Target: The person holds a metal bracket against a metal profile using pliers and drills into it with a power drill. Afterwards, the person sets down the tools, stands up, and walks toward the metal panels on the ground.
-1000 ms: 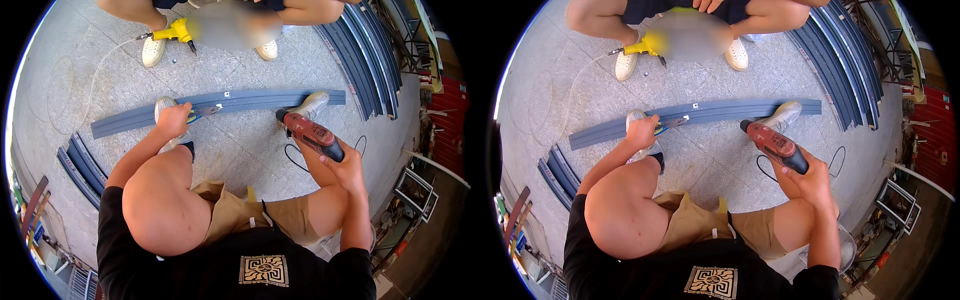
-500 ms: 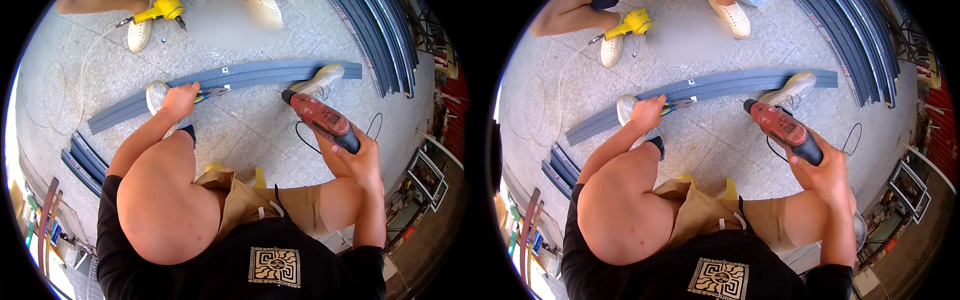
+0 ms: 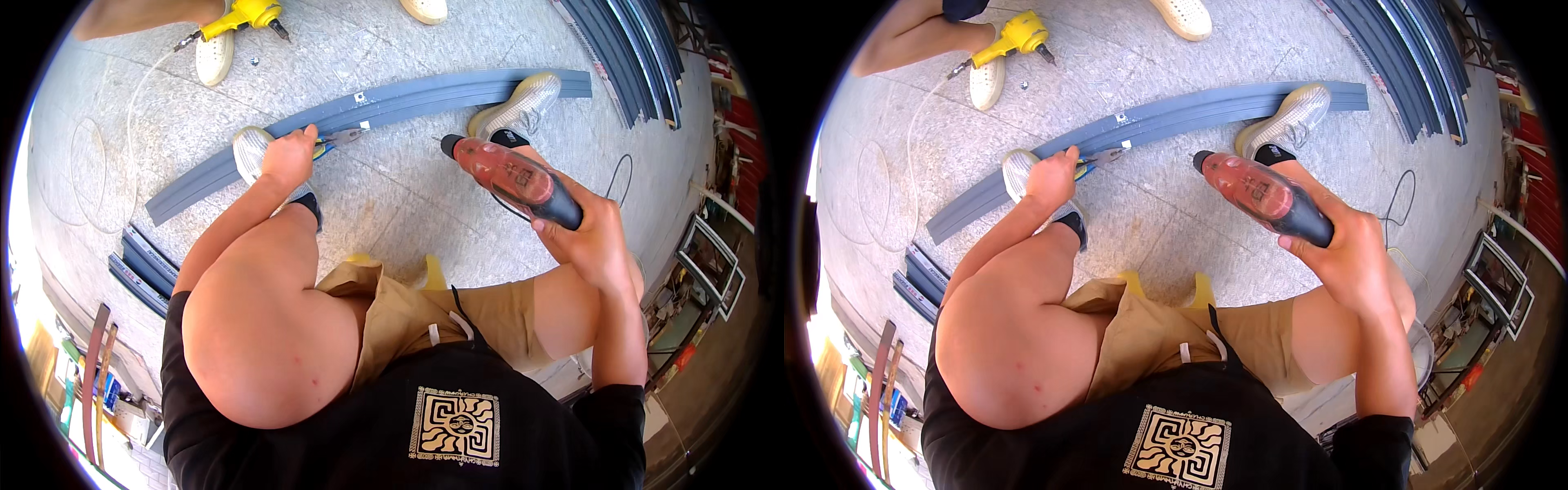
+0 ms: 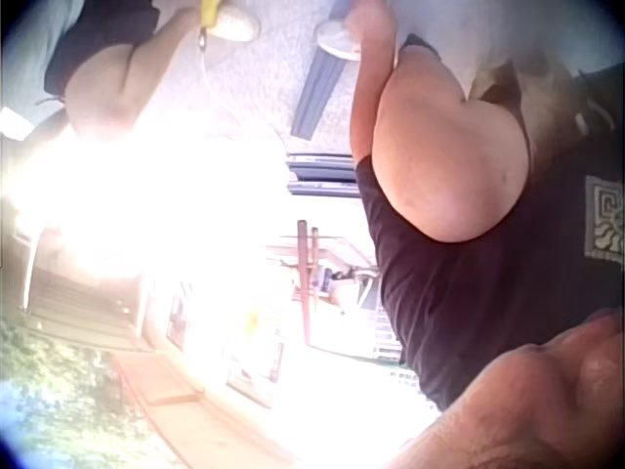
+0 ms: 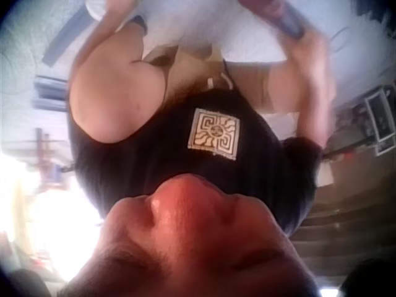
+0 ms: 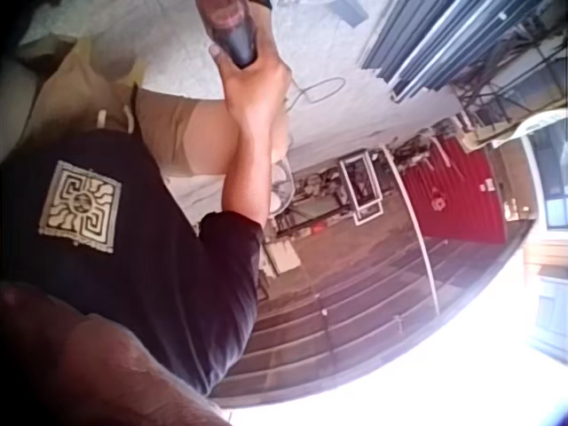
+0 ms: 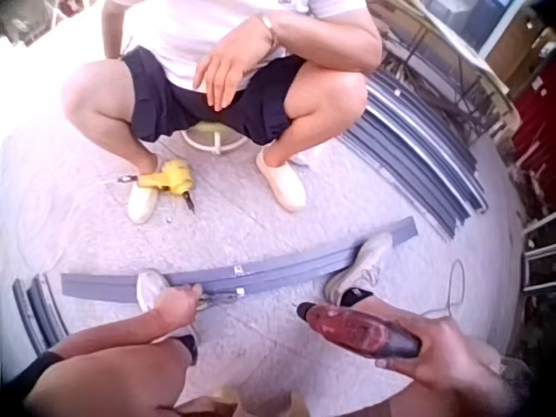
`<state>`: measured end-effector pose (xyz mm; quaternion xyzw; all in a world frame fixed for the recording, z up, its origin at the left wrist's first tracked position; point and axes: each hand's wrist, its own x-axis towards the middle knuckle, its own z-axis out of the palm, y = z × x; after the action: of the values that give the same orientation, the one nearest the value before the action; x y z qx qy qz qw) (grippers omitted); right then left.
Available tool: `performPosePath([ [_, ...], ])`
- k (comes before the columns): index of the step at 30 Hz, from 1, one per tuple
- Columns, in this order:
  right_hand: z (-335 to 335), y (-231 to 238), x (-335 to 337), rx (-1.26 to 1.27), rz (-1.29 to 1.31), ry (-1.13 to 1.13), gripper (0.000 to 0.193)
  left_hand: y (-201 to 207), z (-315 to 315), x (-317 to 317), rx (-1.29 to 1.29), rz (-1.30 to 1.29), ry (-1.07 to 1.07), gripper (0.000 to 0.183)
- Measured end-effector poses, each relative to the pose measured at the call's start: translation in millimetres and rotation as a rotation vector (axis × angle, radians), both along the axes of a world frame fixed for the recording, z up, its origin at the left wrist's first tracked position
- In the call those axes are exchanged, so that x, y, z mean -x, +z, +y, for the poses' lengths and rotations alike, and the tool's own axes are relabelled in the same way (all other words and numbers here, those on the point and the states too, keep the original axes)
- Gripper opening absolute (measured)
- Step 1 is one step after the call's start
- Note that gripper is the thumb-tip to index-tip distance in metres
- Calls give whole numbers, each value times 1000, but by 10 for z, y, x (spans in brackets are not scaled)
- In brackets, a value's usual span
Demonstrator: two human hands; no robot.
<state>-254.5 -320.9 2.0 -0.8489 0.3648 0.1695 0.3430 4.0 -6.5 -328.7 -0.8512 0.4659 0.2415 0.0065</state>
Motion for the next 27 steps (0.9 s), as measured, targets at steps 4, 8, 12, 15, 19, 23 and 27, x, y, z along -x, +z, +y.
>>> performPosePath([
  [4,-12,-5,7,12,53,33,68,30,1,2,9,-3,-9,21],
  [8,55,42,-87,-36,-15,8,70,-25,24,8,74,-3,-9,21],
  [12,35,16,-53,-41,-5,7,73,-37,-10,23,99,-4,8,22],
  [15,38,15,-46,-36,-23,18,72,-24,-23,32,107,1,3,23],
  [19,33,33,-62,-48,7,4,70,-51,-19,11,99,-1,-4,23],
  [23,38,30,-55,-34,15,15,69,-74,-16,10,106,-2,2,23],
  [27,31,18,-31,-18,24,16,67,-47,-31,11,107,10,4,24],
])
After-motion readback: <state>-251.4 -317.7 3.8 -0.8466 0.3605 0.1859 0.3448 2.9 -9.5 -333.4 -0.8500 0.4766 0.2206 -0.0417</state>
